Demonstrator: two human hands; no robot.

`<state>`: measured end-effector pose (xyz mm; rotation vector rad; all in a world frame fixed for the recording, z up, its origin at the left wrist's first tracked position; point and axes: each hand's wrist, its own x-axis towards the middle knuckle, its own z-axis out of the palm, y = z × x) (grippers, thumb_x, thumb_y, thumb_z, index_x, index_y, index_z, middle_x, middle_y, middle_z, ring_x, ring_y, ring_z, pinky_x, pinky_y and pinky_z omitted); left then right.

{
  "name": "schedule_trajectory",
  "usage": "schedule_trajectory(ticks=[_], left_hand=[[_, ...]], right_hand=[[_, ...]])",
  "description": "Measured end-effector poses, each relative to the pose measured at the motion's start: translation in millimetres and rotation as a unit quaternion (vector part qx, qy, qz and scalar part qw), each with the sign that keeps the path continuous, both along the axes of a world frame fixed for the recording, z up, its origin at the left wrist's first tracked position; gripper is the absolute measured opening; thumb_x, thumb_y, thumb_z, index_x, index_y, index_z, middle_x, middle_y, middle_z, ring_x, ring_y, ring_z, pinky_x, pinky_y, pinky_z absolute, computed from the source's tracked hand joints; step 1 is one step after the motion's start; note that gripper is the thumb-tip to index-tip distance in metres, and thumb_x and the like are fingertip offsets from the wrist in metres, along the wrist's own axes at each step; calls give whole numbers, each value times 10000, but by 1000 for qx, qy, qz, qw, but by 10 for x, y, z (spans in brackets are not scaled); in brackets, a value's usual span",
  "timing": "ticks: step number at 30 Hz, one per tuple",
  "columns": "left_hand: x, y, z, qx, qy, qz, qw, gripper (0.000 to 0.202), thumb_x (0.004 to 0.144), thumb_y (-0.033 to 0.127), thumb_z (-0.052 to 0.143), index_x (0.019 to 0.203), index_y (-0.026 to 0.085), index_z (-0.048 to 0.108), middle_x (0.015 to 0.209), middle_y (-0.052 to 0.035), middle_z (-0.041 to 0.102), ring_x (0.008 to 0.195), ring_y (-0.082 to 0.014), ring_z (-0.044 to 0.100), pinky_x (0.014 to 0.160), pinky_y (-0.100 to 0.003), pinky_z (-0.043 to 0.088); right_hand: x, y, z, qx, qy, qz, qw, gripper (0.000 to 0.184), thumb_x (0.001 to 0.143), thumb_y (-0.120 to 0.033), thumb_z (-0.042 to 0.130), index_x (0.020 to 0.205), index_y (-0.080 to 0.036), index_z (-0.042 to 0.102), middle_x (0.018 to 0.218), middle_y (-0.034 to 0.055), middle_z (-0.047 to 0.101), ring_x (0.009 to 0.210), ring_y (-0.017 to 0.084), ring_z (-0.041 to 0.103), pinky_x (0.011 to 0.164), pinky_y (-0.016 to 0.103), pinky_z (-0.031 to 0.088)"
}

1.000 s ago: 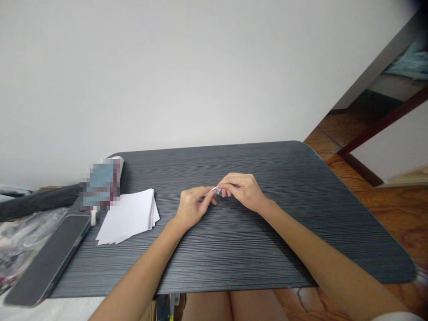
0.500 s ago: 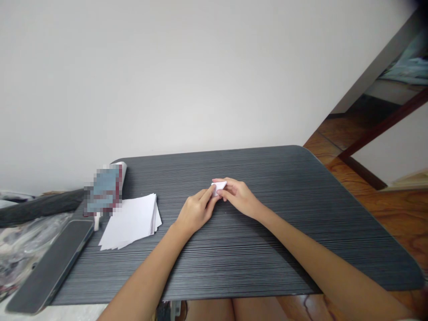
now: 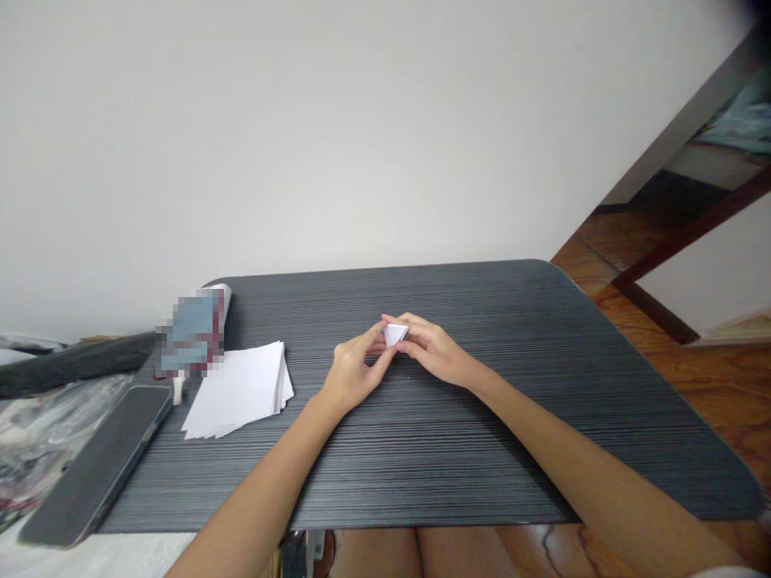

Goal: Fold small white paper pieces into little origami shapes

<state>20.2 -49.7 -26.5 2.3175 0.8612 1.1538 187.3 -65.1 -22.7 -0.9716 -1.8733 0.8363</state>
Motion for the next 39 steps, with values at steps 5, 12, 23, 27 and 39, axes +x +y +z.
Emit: schedule_trajectory(ticks=[5,12,23,27,39], left_hand=[[8,-20,12,-36,-16,0,999,320,776,214,485,1073,99,513,819,-80,678,661,-130,652,620,-215,547],[30,-34,49,-125,-32,-3,992,269,805,221,445,1060,139,466,783,-39,672,649,-109,645,625,-192,529],[77,30,-89,-64,57,81,993,266,813,227,409,1051,155,505,829,-55,664,691,-141,639,653,-237,500],[75,18,-47,-134,2,66,989,309,797,211,428,1092,140,487,798,-50,671,627,-126,631,631,-231,502],[9,71,270,-381,-194,-47,903,422,681,209,599,1084,91,549,815,-75,671,590,-111,577,493,-206,439]], right_hand=[[-26,-26,-21,33,-44,-15,998,359,848,-203,411,1202,-202,475,942,65,537,839,141,525,734,293,457],[-104,-111,-31,17,21,-63,998,321,840,-224,420,1156,-177,447,837,42,579,617,89,559,614,236,500],[-282,-144,-62,61,-60,-203,975,222,790,-161,454,1000,-172,523,701,21,609,564,108,559,560,217,456],[-251,-125,-81,39,-10,-188,981,244,789,-136,427,988,-172,562,580,-13,575,464,84,523,505,204,445],[-152,-54,-50,-28,181,-93,979,228,771,-222,498,950,-137,612,569,9,615,458,107,585,470,247,506]])
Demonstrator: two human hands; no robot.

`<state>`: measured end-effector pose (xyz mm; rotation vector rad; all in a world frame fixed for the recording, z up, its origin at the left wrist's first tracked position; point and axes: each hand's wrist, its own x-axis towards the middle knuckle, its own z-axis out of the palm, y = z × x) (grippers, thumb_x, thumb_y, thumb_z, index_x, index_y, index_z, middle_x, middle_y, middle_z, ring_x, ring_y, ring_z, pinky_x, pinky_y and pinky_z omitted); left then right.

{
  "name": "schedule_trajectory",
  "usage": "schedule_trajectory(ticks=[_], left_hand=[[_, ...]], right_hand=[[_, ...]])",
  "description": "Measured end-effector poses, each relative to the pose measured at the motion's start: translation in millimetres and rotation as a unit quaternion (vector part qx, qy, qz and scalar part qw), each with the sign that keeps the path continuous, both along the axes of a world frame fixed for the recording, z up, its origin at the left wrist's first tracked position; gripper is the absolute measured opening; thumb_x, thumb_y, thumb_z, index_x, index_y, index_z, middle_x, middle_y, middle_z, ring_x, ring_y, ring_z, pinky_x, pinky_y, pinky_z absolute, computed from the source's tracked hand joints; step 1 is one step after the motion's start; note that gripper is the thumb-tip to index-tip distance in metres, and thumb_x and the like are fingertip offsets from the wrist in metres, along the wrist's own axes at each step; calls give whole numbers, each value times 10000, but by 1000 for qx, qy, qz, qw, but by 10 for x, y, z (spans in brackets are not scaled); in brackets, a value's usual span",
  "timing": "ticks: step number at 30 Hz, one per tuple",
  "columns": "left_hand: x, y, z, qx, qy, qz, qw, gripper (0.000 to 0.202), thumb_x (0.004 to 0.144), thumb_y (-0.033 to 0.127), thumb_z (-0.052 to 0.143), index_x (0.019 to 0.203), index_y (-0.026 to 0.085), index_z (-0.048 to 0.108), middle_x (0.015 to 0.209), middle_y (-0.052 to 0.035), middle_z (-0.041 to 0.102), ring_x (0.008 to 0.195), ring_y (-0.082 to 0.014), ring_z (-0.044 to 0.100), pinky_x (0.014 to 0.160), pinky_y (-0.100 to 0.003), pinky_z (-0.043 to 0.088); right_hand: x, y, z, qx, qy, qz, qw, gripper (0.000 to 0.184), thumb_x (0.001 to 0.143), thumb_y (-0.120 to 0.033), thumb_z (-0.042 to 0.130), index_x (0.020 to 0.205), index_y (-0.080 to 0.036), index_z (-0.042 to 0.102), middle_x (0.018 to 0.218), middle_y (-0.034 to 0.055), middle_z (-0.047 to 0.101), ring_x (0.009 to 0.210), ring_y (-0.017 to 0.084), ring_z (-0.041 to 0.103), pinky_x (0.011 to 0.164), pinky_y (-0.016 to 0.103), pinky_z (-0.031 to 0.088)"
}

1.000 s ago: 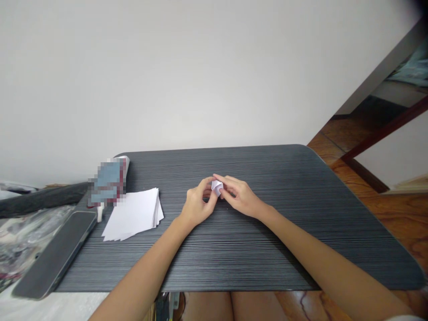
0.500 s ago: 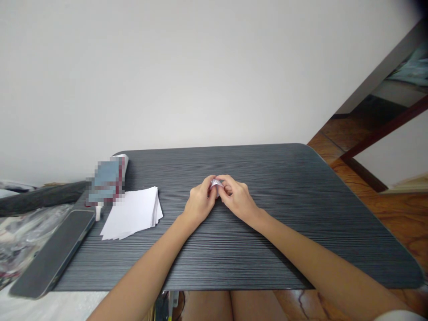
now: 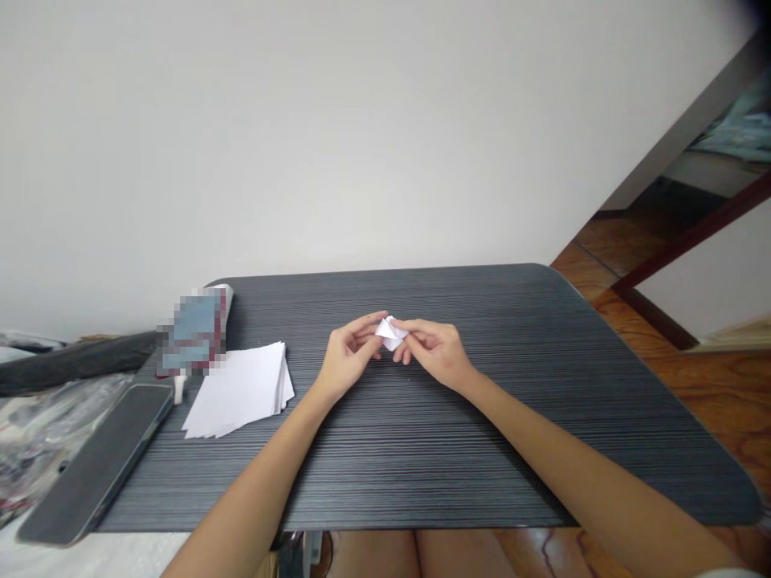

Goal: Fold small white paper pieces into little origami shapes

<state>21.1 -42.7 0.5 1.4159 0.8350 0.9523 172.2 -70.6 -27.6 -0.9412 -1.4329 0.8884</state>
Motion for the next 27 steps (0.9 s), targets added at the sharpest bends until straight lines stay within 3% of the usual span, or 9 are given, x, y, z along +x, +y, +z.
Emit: schedule_trajectory(ticks=[6,10,14,20,27], left_hand=[[-43,22,20,16,-3,-48,999,254,746,271,555,908,82,608,599,-42,632,555,-139,600,496,-228,439],[-42,25,12,35,7,-56,998,214,732,290,581,841,105,575,564,-15,598,490,-118,570,470,-220,427],[-43,40,8,52,29,-45,997,196,732,318,572,760,123,563,691,-25,577,563,-103,542,540,-231,448],[-56,66,-19,149,77,-63,984,181,780,301,511,731,139,572,837,-46,484,838,-145,483,807,-289,400],[-51,30,-50,230,98,-33,968,122,774,266,529,768,150,569,861,-48,445,857,-149,460,836,-297,377]], right_hand=[[53,-18,80,-67,34,1,997,202,758,-250,526,887,-130,624,527,-6,585,372,77,527,322,171,374],[52,-24,111,-91,42,20,995,208,751,-267,537,867,-120,629,503,-13,566,336,59,493,299,154,332],[71,-18,108,-98,27,30,994,234,755,-294,537,874,-118,635,492,-13,560,348,65,497,307,160,335],[138,0,119,-76,-18,59,995,187,777,-234,504,867,-146,642,554,-13,584,395,55,507,373,167,393],[173,1,139,-41,-72,55,995,224,794,-186,449,902,-158,643,602,-5,610,432,63,535,412,173,408]])
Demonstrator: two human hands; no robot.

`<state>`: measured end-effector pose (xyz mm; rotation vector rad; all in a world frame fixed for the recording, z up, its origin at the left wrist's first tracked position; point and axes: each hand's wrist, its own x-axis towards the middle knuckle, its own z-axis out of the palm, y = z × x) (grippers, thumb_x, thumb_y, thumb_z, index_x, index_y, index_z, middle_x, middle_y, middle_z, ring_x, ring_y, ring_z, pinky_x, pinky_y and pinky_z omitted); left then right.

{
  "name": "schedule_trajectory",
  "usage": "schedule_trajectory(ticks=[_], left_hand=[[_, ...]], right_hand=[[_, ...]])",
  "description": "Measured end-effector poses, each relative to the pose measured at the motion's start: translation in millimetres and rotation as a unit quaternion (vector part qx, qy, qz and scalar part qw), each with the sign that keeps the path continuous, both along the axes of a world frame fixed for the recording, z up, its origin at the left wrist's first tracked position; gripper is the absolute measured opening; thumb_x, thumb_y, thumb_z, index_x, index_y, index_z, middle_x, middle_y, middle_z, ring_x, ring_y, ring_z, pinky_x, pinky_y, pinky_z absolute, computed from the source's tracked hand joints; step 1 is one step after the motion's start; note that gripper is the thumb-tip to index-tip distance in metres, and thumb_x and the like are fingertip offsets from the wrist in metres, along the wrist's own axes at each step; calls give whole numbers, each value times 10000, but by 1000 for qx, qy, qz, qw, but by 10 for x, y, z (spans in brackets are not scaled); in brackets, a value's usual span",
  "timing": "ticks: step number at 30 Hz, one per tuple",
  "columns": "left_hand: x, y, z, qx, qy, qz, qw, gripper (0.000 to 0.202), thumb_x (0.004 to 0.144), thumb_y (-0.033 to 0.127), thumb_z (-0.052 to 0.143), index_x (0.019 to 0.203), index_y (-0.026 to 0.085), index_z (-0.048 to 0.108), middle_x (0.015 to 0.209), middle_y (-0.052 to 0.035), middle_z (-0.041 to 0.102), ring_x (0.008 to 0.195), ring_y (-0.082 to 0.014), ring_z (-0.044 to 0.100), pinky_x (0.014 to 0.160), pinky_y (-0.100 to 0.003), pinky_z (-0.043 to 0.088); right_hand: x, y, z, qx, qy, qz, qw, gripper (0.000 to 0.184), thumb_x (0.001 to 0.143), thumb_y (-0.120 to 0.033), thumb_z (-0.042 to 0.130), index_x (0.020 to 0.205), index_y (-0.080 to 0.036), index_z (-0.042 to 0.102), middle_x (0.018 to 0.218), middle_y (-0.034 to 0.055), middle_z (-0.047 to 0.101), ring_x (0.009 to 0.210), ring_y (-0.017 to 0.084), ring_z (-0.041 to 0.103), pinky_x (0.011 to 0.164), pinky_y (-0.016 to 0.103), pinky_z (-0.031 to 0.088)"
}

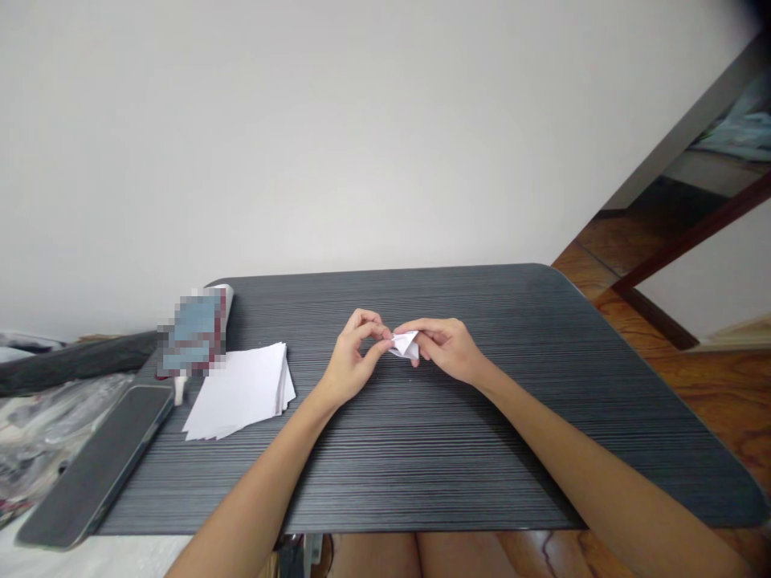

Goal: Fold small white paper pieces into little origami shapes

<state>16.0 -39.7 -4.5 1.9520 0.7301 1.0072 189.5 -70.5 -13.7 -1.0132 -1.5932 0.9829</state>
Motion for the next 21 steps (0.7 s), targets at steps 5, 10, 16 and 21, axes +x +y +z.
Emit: schedule_trajectory(ticks=[5,10,16,21], left_hand=[[-4,19,1,-44,9,-34,998,147,791,274,499,771,142,561,897,-62,454,884,-154,462,829,-295,391],[9,2,30,-179,-60,-68,980,185,751,296,559,837,136,524,795,-39,538,712,-117,528,666,-249,441],[23,-18,56,-260,-92,-90,957,237,719,310,599,829,110,535,636,-23,578,532,-95,533,476,-205,417],[55,-8,6,-286,-129,14,950,305,747,399,545,847,112,527,661,-28,578,499,-93,543,389,-183,395]], right_hand=[[14,-13,27,17,-45,6,999,243,805,-164,433,954,-171,624,565,-21,597,467,72,556,482,186,431],[17,-29,80,14,-29,17,999,241,786,-127,427,918,-171,624,648,-10,622,492,75,584,508,195,456],[9,-34,93,2,3,35,999,217,796,-175,444,914,-150,625,647,3,624,479,78,582,466,192,447],[-19,-28,26,34,-16,-60,998,225,794,-198,468,937,-153,636,592,2,625,423,75,549,398,183,421]])
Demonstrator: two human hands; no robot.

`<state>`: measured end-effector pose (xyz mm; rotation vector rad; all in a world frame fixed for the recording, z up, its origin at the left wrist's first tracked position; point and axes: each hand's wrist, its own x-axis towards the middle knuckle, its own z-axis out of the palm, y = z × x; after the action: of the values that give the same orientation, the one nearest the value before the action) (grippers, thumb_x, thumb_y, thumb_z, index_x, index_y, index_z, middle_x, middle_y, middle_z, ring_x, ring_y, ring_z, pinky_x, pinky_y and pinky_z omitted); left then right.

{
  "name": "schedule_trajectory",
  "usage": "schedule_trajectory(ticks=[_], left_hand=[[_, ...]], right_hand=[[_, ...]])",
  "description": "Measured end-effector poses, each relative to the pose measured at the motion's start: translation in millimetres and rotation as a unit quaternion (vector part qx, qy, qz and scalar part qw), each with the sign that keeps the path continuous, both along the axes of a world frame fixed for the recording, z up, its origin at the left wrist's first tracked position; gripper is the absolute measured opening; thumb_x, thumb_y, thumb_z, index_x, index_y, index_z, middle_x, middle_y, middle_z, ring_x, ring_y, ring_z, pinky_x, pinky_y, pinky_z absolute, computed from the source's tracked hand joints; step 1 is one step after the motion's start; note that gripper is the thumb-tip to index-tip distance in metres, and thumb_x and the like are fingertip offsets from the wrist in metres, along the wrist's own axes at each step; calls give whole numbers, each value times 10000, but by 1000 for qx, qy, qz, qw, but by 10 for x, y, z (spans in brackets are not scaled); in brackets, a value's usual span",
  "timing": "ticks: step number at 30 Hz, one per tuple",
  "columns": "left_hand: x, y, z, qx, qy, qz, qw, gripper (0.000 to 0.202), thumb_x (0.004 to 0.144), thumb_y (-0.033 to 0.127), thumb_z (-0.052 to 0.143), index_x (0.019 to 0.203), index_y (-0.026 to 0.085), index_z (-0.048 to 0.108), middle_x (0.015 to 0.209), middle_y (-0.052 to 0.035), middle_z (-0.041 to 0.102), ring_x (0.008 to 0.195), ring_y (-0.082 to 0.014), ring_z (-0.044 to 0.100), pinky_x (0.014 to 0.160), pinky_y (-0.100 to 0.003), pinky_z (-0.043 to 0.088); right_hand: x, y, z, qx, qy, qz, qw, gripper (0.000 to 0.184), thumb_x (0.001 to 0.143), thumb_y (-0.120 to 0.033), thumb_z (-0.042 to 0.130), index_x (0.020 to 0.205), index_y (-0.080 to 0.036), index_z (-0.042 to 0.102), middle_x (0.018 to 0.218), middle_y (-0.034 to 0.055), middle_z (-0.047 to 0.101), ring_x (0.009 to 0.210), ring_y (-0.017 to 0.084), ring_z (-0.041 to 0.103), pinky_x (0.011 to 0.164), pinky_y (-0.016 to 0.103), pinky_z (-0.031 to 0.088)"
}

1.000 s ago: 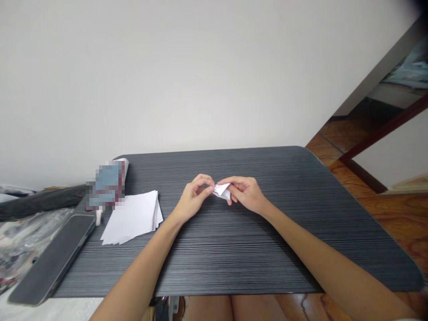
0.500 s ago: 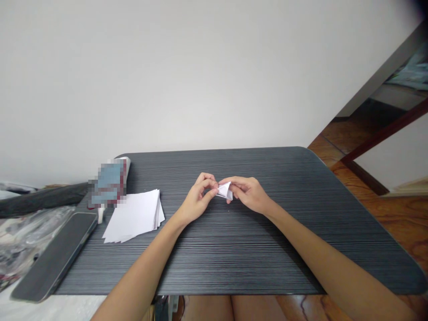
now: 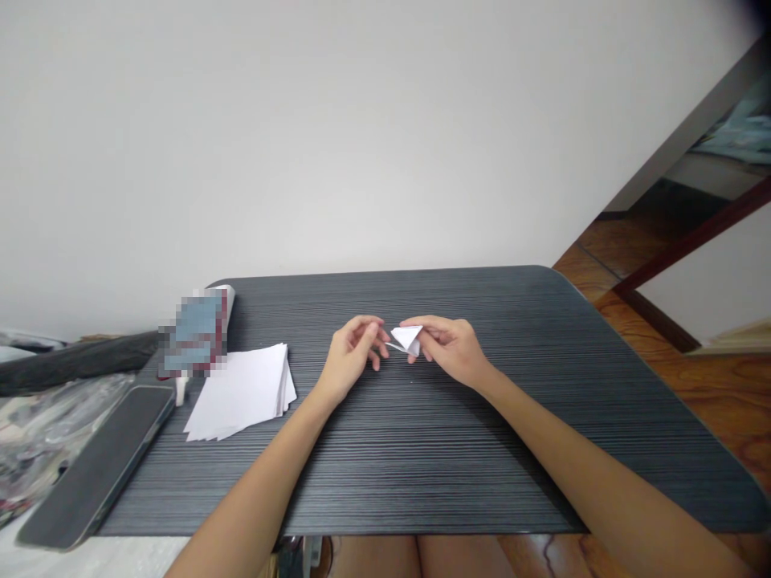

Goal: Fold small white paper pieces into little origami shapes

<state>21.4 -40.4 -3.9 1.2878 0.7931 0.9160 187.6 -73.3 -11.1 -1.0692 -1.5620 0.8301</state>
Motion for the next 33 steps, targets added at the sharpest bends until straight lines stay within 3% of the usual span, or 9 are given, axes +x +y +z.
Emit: schedule_trajectory(ticks=[4,7,10,13,17,20,25,30,33], left_hand=[[53,-55,-6,-84,7,-85,993,400,746,493,500,743,93,520,608,-50,578,426,-92,531,342,-177,363],[83,-96,7,-108,-24,-104,988,401,714,486,548,729,86,535,667,-80,603,501,-118,580,391,-185,401],[83,-106,7,-114,-27,-98,988,363,693,441,598,761,88,550,674,-72,611,538,-129,598,451,-201,436],[64,-95,2,-99,-15,-94,991,317,689,387,620,774,87,564,656,-58,603,518,-112,578,457,-202,433],[29,-66,10,-70,13,-88,994,268,698,344,612,788,93,582,608,-28,580,474,-89,537,424,-189,401],[3,-41,10,-20,66,-75,995,241,700,338,603,743,101,591,566,-10,560,445,-73,497,417,-184,380],[-22,-21,-49,89,170,-68,979,256,734,361,548,687,113,592,533,1,534,432,-67,449,426,-186,358],[-22,-15,-82,158,219,-38,962,245,755,357,520,744,124,596,485,25,499,432,-76,444,452,-189,362],[-22,-4,-72,208,256,-24,944,243,754,348,520,693,127,601,507,17,515,459,-79,453,457,-184,357]], right_hand=[[-20,-16,-64,69,-65,-83,992,252,790,-184,465,963,-195,648,638,5,663,375,64,507,393,197,439],[-18,-24,-92,119,-117,-71,983,281,798,-160,439,971,-232,649,836,17,685,423,63,533,467,219,490],[0,-15,-109,153,-149,-50,976,313,805,-135,412,987,-249,640,966,15,664,606,102,617,568,250,532],[22,-1,-112,181,-169,-28,969,326,799,-125,418,1013,-255,626,1030,8,642,848,139,623,704,283,539],[22,-18,-73,190,-169,-4,967,328,790,-117,425,1028,-230,620,1040,34,638,915,150,606,797,308,505],[-1,-38,-42,155,-154,-4,976,291,792,-149,449,1014,-205,628,994,53,654,904,162,608,816,320,486],[-20,13,-72,26,-118,-45,992,283,750,-241,555,1019,-186,620,826,34,667,712,146,606,744,327,487],[-26,87,-107,-102,46,-11,994,373,690,-232,609,1054,-153,581,737,27,654,651,132,598,637,279,482],[-34,92,-100,-129,75,8,989,208,661,-246,630,836,-137,652,707,33,655,640,132,593,627,266,472]])
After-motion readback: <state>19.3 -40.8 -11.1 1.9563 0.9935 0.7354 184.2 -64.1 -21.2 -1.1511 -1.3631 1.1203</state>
